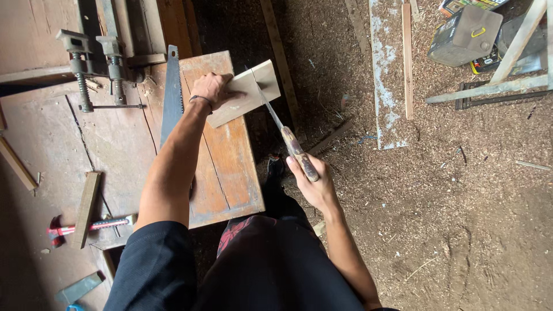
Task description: The person uses a chisel to carve and shape a small rectangular wooden block on a workbench. They repeatedly strike the chisel with their hand to remove wood shavings and refine the block's edges.
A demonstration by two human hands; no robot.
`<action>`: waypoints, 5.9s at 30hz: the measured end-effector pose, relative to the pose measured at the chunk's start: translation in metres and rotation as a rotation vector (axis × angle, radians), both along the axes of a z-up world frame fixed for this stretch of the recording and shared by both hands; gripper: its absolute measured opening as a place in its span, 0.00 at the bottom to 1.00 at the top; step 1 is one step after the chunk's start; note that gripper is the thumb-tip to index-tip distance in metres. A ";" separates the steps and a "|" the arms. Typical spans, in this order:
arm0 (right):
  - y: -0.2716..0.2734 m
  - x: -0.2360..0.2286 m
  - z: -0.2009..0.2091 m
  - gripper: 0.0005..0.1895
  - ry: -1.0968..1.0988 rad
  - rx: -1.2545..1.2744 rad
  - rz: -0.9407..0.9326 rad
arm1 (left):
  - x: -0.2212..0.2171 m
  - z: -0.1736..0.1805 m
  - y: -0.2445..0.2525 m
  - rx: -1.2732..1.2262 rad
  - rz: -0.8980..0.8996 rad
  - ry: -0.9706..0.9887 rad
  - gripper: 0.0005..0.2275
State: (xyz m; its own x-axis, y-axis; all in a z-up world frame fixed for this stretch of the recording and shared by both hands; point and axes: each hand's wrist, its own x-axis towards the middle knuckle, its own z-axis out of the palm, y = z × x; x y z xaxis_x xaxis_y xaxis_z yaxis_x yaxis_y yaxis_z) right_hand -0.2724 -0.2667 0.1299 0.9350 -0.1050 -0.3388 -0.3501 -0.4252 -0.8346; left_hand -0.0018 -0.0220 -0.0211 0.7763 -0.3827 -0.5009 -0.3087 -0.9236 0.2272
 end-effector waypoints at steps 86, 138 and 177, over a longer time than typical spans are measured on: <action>0.039 -0.007 -0.090 0.13 -0.306 -0.149 -0.087 | -0.080 -0.020 -0.023 -0.086 0.420 -0.206 0.31; 0.053 0.203 -0.004 0.24 0.400 -0.375 0.019 | -0.073 -0.029 -0.022 -0.165 0.452 -0.266 0.29; 0.024 0.195 0.058 0.24 0.369 -0.343 0.168 | -0.080 -0.024 -0.020 -0.204 0.433 -0.336 0.28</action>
State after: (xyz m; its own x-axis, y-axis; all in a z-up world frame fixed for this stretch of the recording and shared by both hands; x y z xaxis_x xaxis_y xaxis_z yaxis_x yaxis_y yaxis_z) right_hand -0.0770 -0.2425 0.1876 0.7738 -0.1263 -0.6208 -0.4977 -0.7274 -0.4724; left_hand -0.0822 -0.0420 -0.0453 0.9871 -0.0576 -0.1492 0.0015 -0.9295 0.3688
